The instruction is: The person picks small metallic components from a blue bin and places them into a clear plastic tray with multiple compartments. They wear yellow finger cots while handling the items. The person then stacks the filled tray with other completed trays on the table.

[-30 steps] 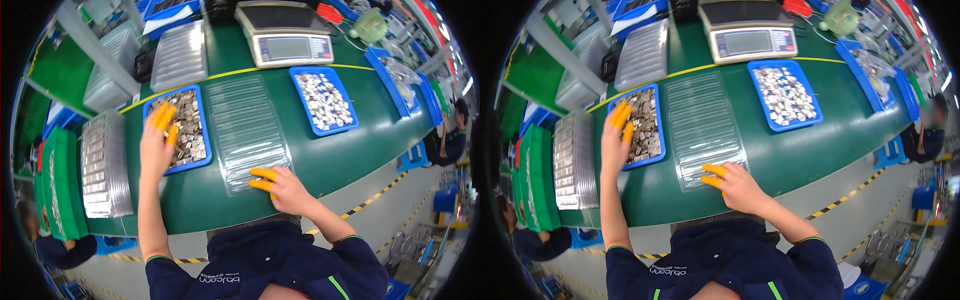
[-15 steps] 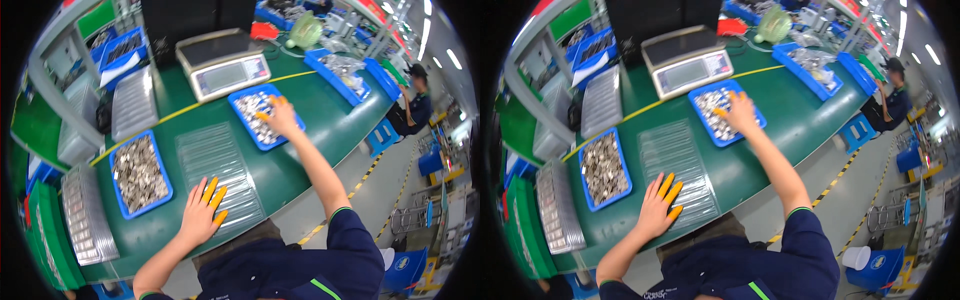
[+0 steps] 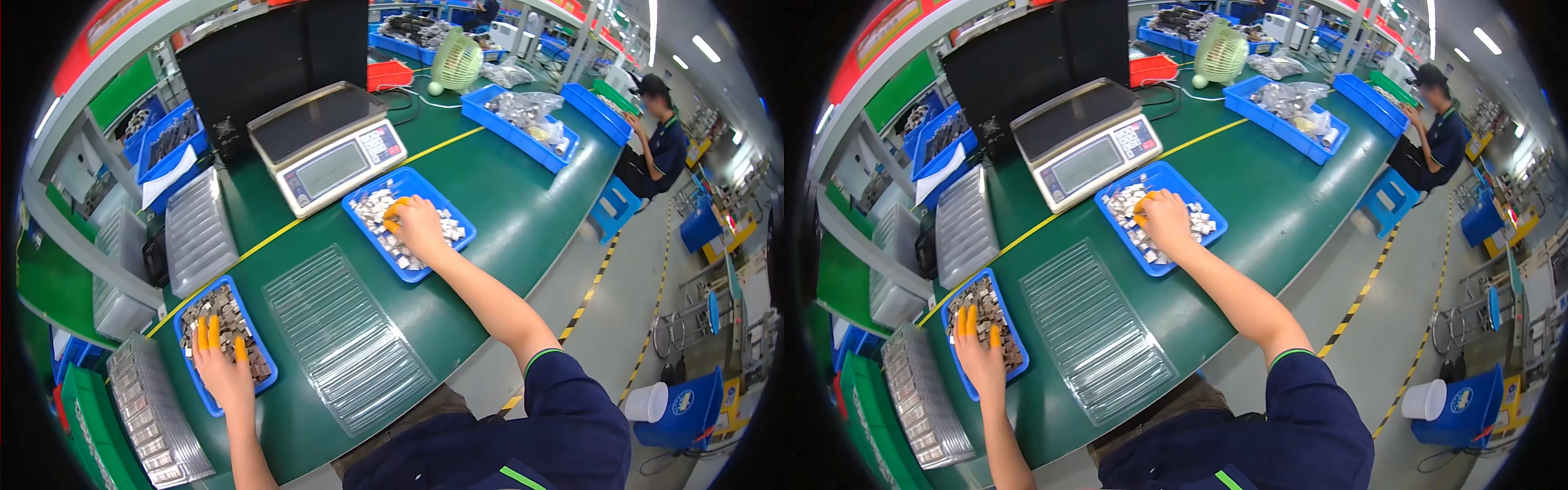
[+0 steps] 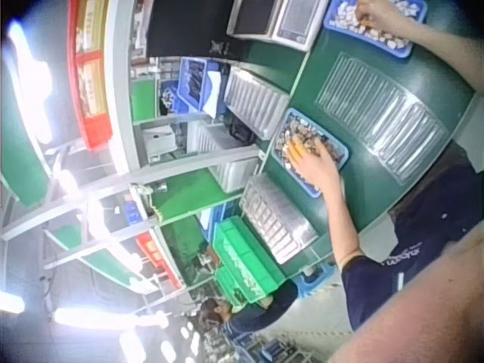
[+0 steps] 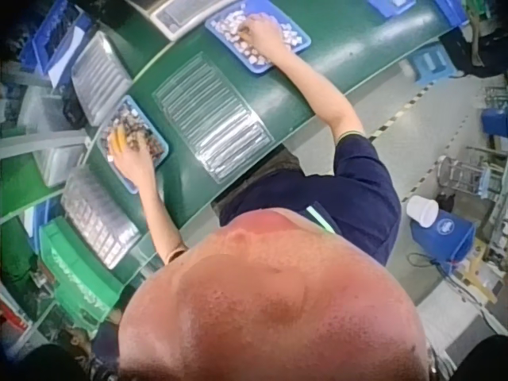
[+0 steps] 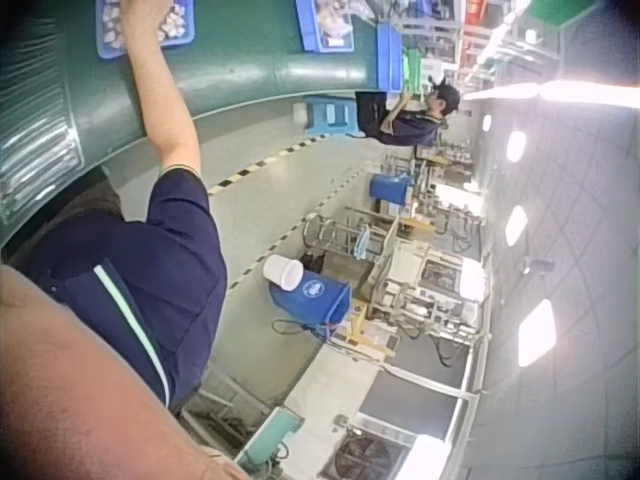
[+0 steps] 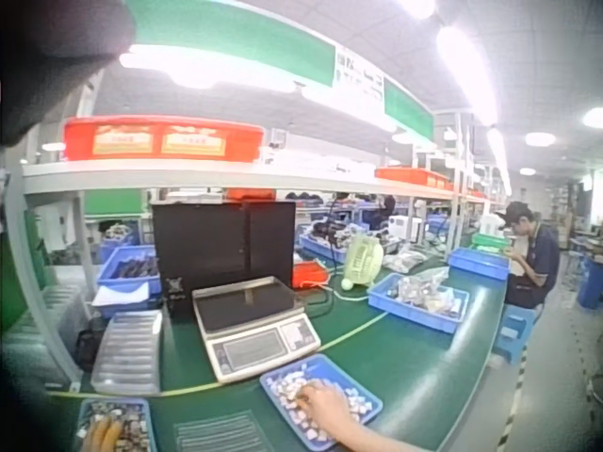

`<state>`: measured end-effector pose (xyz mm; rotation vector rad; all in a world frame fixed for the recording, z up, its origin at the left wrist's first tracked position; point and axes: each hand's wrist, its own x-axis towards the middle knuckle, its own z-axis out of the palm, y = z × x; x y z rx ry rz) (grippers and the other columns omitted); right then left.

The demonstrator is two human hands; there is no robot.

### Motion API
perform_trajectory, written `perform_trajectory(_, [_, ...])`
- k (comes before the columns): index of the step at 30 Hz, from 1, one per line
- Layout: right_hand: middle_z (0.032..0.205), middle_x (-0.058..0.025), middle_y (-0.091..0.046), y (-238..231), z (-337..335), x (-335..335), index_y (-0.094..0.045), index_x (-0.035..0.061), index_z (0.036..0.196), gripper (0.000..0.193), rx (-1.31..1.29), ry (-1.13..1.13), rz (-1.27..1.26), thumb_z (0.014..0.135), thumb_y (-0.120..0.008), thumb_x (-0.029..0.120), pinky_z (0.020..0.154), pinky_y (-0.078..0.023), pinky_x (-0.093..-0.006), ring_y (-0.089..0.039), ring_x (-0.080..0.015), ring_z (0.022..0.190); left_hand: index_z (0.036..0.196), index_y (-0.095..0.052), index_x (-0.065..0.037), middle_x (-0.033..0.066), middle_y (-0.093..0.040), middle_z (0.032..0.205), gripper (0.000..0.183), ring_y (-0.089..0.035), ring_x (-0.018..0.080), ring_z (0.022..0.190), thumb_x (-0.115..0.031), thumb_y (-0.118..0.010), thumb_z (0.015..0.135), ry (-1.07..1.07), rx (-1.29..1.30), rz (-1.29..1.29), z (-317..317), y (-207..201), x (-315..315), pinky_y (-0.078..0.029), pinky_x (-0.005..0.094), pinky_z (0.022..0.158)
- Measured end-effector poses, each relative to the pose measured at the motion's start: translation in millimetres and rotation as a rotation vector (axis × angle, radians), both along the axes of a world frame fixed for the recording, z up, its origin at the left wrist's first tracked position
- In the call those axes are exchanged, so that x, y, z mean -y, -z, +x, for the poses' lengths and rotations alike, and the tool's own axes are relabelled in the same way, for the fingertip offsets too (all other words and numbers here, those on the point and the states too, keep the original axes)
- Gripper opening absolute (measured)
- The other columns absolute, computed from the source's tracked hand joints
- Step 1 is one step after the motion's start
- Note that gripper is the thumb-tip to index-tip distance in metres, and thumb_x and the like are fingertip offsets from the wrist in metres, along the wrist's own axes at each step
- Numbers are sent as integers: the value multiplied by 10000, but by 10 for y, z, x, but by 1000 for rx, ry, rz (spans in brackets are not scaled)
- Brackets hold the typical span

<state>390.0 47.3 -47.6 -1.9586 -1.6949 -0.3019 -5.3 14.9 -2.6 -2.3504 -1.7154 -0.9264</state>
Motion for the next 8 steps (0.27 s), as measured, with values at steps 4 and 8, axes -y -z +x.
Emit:
perform_trajectory(4, [1007,-89,-634,-127,-25,31,-674,83,972,337,-45,-94,356,668,-764,196,922,-376,-422,-535,-279,1018,1219,-534,0,180,-483,1319,466,-370,369,1280,-69,-661,776,-37,4,91,-155,109,-130,-285,449,1074])
perform_trajectory(8, [1146,-79,-598,-735,-277,117,-617,101,1139,469,-459,-289,515,707,-765,209,990,-346,-423,-520,-275,1085,1198,-576,-49,183,-468,1341,456,-327,369,1321,-123,-691,764,-73,-45,-24,-180,129,-84,-258,462,1089])
